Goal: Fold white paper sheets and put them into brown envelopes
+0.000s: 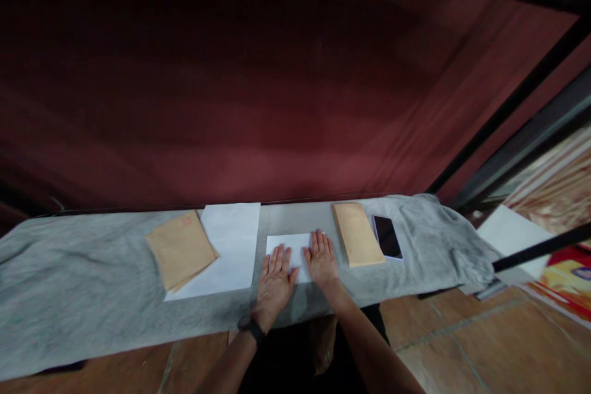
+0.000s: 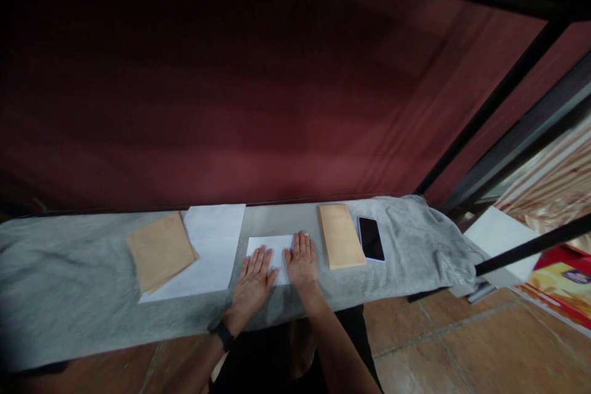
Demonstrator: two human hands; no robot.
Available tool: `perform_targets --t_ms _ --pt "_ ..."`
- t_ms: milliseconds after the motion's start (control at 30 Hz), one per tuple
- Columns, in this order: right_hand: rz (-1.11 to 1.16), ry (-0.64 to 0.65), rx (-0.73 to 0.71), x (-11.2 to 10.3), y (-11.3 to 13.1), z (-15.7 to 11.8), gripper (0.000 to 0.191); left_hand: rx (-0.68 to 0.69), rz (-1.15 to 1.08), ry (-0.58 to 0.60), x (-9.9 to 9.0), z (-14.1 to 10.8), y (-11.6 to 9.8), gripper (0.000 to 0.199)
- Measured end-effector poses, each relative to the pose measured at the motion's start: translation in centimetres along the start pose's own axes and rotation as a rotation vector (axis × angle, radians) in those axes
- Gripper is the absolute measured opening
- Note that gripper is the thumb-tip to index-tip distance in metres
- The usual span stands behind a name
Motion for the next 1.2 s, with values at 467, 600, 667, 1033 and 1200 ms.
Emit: perform_targets --t_ms 467,600,667,1033,1200 --pt "0.031 0.136 -0.288 -4.3 1.3 -6.3 0.049 -0.002 -0.01 0.009 -2.0 -1.3 0.2 0.057" --pt "0.071 0.133 -0.422 -5.6 1.3 -7.9 0.049 0.207 -0.111 0.04 -2.6 -1.8 -1.1 0.051" --pt "0.069 0.093 -0.436 -5.9 1.0 -8.2 0.05 0.333 -0.163 0.061 -2.9 -2.4 -1.9 0.05" --pt "0.027 0.027 -0.36 -6.1 -0.6 -9.7 0.062 0.367 -0.137 0.1 -3.3 -3.3 -2.3 0.054" --pt "0.066 0.099 -0.377 -6.9 -1.9 -9.2 0.054 0.386 -0.131 0.109 -3.6 -3.2 -2.4 0.052"
Point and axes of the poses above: each hand's wrist, its own z-axis towards the middle knuckle, its own x-axis out of the palm, y = z × x, the point moved 7 cm from there along z, towards the middle knuckle, and after that the axes turned 7 degrees about -y, right-handed, at the moved point
